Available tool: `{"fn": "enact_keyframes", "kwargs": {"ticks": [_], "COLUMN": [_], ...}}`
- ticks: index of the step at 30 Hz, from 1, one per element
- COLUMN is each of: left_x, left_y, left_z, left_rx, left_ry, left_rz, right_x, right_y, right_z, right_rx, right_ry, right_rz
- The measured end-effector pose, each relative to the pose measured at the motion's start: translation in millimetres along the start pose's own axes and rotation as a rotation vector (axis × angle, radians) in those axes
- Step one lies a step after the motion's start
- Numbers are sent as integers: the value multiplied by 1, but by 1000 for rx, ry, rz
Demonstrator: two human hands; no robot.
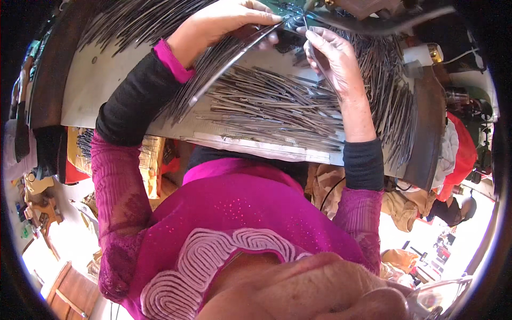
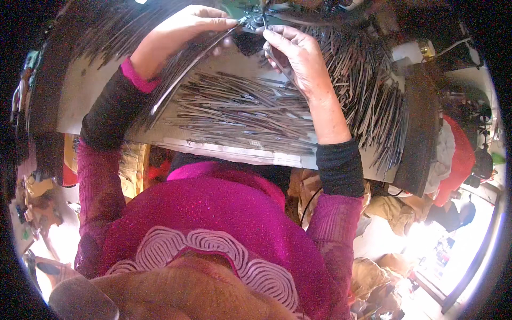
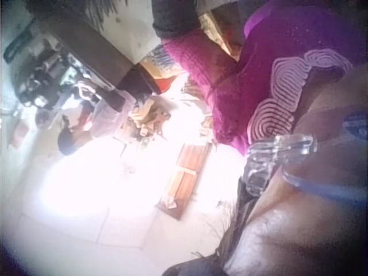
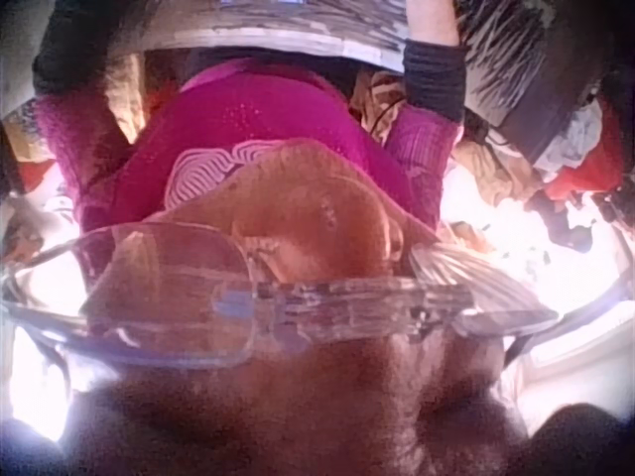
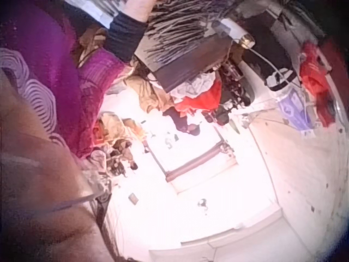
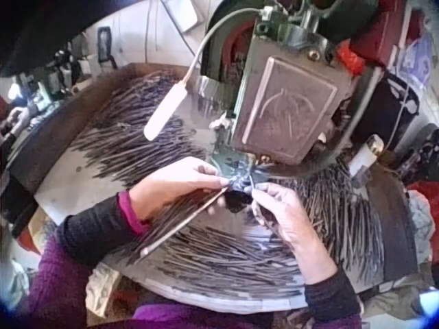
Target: The person repeatedly picks up thin metal rods from the table by hand, aligns and feeds them into a tabletop machine, and processes them.
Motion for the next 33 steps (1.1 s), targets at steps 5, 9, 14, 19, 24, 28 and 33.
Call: {"fn": "enact_keyframes", "kwargs": {"ticks": [5,9,14,19,24,28,33], "left_x": [-8,-11,-3,-3,-4,-4,-5], "left_y": [27,16,16,22,22,21,21], "left_z": [9,2,-1,-5,-3,-3,-4], "left_rx": [-49,-214,-298,-213,-209,-208,-200], "left_ry": [117,401,358,310,281,275,281], "left_rz": [50,-164,-196,-72,-82,-107,-153], "right_x": [1,1,1,0,1,-1,-2], "right_y": [-1,7,7,6,6,4,4], "right_z": [2,7,12,16,18,17,17], "right_rx": [-16,44,22,-22,-88,-103,-54], "right_ry": [-49,-7,23,1,-45,-38,-11], "right_rz": [-41,-39,5,28,97,94,65]}}
Point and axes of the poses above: each hand's wrist, its own z-axis away from the middle knuckle, its own y-axis out of the palm, x = y × z, the point moved 5 cm from there along -z, towards the middle knuckle, and after that the axes turned 2 degrees about -y, right-handed, at the moved point
